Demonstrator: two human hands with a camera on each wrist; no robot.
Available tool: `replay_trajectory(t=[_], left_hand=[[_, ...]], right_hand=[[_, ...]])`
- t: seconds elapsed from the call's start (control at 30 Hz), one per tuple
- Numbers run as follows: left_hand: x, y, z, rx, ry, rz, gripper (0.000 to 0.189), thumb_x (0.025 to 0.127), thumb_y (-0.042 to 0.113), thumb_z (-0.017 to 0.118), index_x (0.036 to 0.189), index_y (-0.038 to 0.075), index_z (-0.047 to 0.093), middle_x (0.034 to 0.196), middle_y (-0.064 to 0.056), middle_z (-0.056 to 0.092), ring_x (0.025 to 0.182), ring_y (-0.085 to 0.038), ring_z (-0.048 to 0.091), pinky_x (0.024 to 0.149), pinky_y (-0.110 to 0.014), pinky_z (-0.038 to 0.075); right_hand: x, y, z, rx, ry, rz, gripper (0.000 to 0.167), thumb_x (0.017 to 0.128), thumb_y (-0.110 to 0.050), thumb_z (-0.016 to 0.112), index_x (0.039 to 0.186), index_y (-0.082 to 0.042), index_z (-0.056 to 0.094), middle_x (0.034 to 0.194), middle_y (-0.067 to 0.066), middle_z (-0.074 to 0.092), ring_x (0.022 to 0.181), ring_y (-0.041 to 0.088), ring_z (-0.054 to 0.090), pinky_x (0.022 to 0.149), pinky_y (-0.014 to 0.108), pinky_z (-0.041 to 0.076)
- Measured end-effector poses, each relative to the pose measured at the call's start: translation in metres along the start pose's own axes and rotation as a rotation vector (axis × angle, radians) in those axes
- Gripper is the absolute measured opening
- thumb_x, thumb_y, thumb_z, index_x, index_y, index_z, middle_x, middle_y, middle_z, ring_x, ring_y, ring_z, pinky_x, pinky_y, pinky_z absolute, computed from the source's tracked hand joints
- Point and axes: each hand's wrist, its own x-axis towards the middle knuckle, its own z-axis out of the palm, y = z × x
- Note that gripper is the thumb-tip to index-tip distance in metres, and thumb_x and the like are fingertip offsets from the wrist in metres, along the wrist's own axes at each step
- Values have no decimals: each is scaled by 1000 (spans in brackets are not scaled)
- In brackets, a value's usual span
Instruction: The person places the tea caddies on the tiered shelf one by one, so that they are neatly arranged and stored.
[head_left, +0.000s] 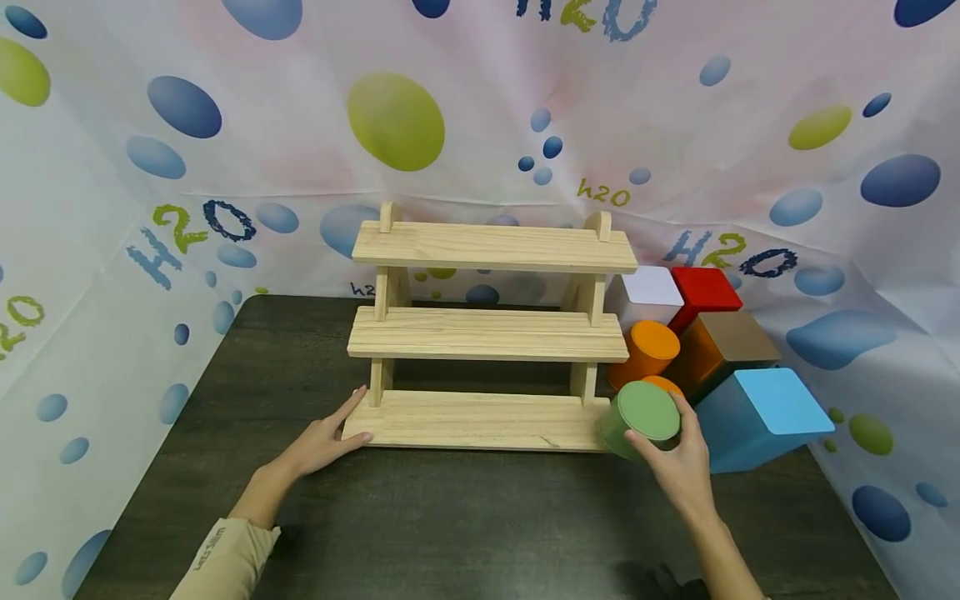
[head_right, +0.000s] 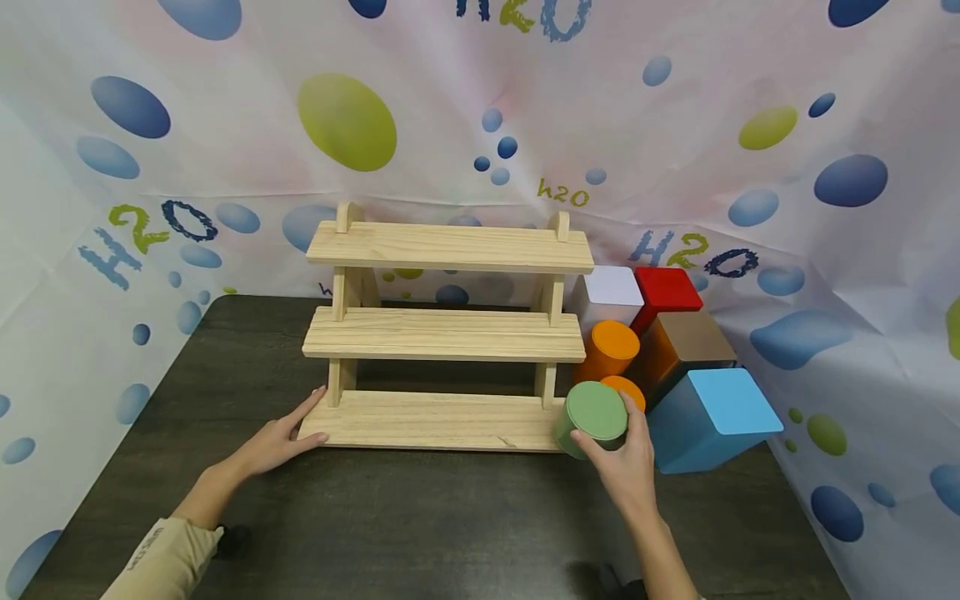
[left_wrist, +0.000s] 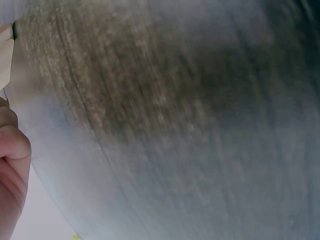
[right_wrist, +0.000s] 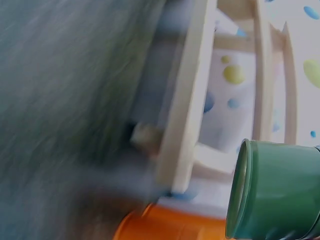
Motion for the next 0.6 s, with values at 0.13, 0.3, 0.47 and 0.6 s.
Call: replay_trajectory(t=[0.13, 0.3, 0.47, 0.6], left_hand=[[-1, 0, -1, -3, 7, -2, 80, 89, 41, 56, 148, 12, 12, 147, -23, 18, 100, -38, 60, 82, -52, 43], [-2, 0, -2, 5, 9, -2, 80, 89, 41, 56, 148, 12, 12, 147, -24, 19, 99, -39, 59, 81, -51, 44], [-2, -1, -2, 14, 12, 6, 79, 89, 42, 56, 148, 13, 12, 146, -24, 20, 99, -39, 59, 80, -51, 44], [-2, 0, -1, 15, 3, 11, 79, 89, 42, 56, 148, 13, 12, 146, -25, 20, 100, -40, 59, 80, -51, 44]], right_hand=[[3, -18, 17, 36, -55, -38, 79, 73, -5, 75, 139, 0, 31, 129, 23, 43, 109, 27, 44, 86, 31, 34], [7, -35, 45, 152, -152, -65, 82, 73, -3, 76, 140, 0, 29, 130, 22, 42, 111, 23, 46, 88, 28, 40], [10, -47, 71, 184, -221, -109, 81, 72, -7, 77, 139, 0, 31, 136, 23, 37, 121, 36, 40, 94, 53, 34], [12, -53, 88, 211, -255, -148, 82, 70, -8, 79, 138, -2, 33, 132, 21, 40, 118, 35, 42, 95, 53, 32]])
